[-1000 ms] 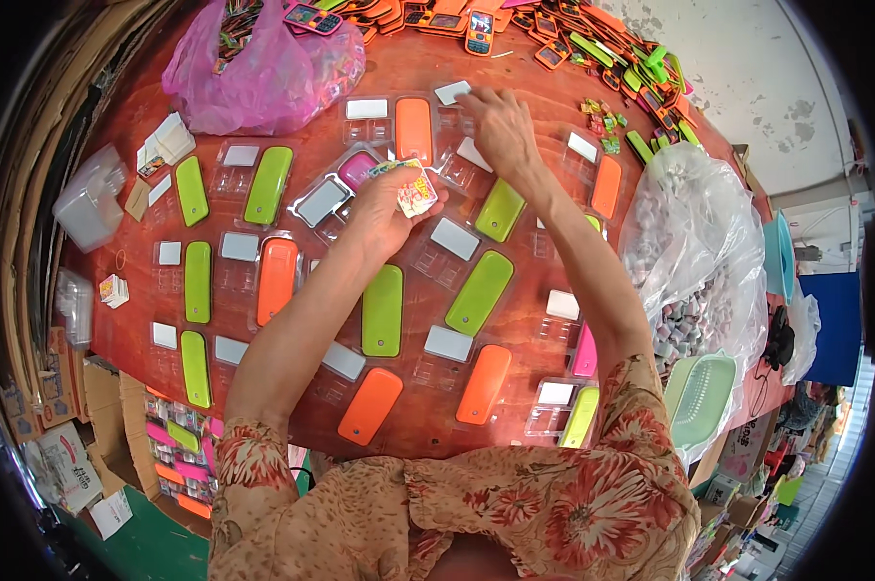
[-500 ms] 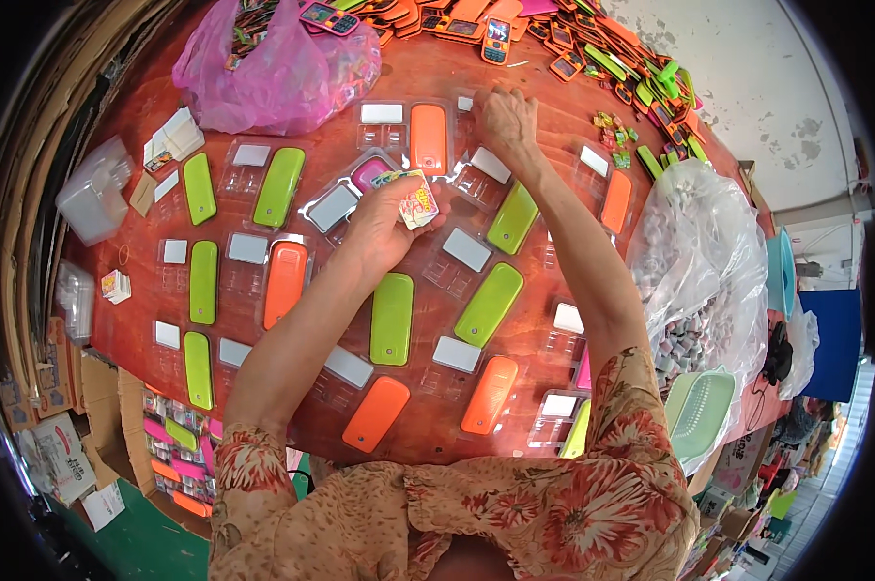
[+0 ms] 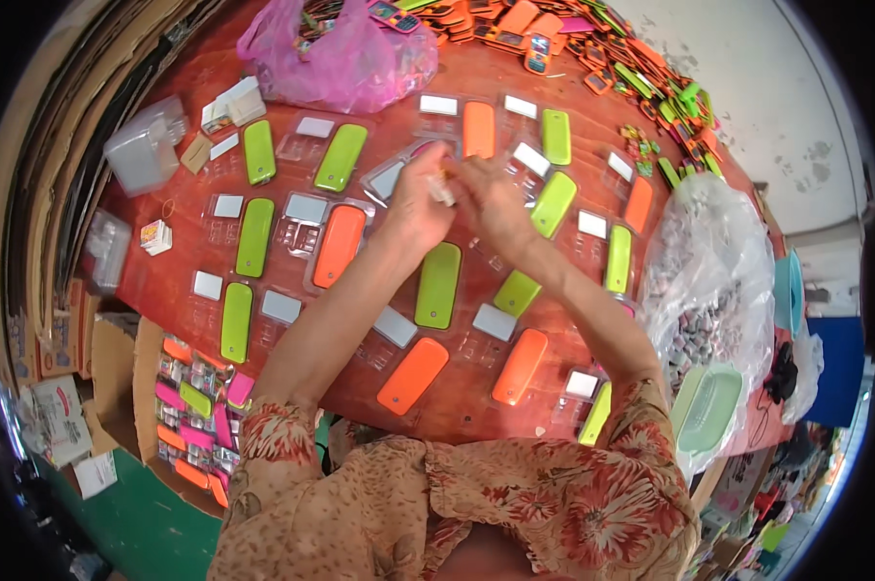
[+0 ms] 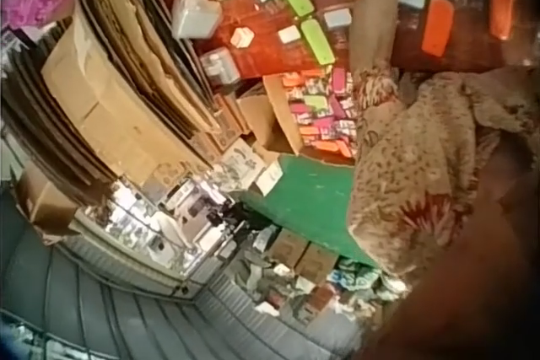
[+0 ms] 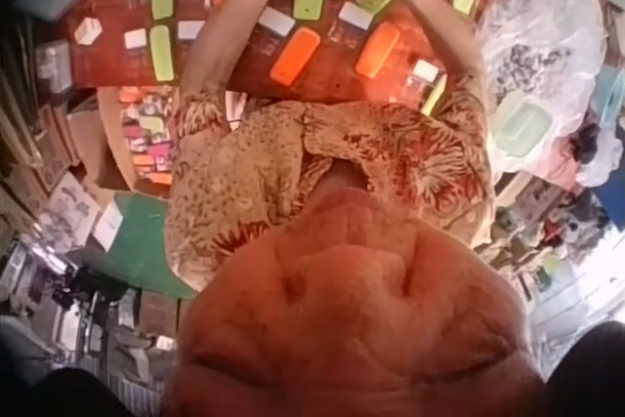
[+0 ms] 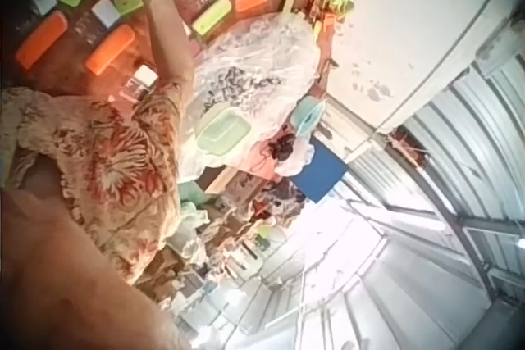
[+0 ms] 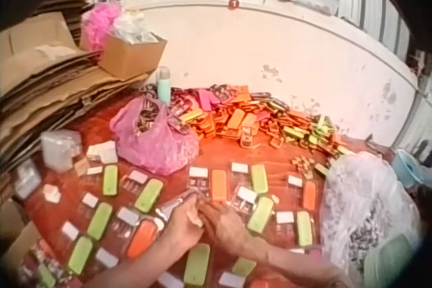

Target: Sorting toy phone components into plastic trays and applying decorative stickers.

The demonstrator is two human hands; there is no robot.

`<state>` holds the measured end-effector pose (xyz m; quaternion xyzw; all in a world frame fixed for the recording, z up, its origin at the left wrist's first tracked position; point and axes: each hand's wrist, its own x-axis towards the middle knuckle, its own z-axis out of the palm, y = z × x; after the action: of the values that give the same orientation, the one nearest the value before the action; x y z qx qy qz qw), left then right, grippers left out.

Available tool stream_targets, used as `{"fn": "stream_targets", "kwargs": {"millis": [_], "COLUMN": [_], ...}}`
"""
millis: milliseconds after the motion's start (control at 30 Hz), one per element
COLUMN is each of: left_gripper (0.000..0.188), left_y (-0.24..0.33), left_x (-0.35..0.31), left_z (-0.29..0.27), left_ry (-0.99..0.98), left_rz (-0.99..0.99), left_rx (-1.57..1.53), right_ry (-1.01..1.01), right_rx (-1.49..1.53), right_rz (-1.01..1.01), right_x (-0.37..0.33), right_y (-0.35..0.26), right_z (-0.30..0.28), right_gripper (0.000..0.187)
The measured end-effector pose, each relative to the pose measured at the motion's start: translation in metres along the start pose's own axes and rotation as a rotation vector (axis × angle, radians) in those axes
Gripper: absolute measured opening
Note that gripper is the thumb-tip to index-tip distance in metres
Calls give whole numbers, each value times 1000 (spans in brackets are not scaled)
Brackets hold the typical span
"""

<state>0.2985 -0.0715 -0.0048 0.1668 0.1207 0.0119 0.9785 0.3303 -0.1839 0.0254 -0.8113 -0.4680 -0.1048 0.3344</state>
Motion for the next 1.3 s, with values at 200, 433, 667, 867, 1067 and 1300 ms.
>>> {"fn": "stream_targets", "kwargs": {"millis": [200, 433, 667, 867, 1067, 1300], "left_gripper": [22, 15, 21, 22, 47, 35], "left_y": [28, 94, 142, 201, 234, 244], "left_x": [-45, -90, -140, -194, -203, -201], "left_z": [5, -18, -62, -109, -175, -187], "left_ry": [150, 123, 317, 503, 1157, 1551], "left_rz": [0, 123, 389, 728, 1049, 936], "left_rx": [193, 148, 143, 228, 616, 1674], "right_ry": [16, -222, -175, -243, -345, -464], "right_rx": [106, -678, -603, -188, -139, -160], "right_rz": [64, 262, 213, 154, 73, 34], "right_x": [3, -19, -3, 21, 37, 47], "right_y": [1, 124, 81, 24, -18, -51], "right_z": [-8, -20, -34, -10, 10, 16], "right_gripper": [17, 9, 19, 18, 17, 18]}}
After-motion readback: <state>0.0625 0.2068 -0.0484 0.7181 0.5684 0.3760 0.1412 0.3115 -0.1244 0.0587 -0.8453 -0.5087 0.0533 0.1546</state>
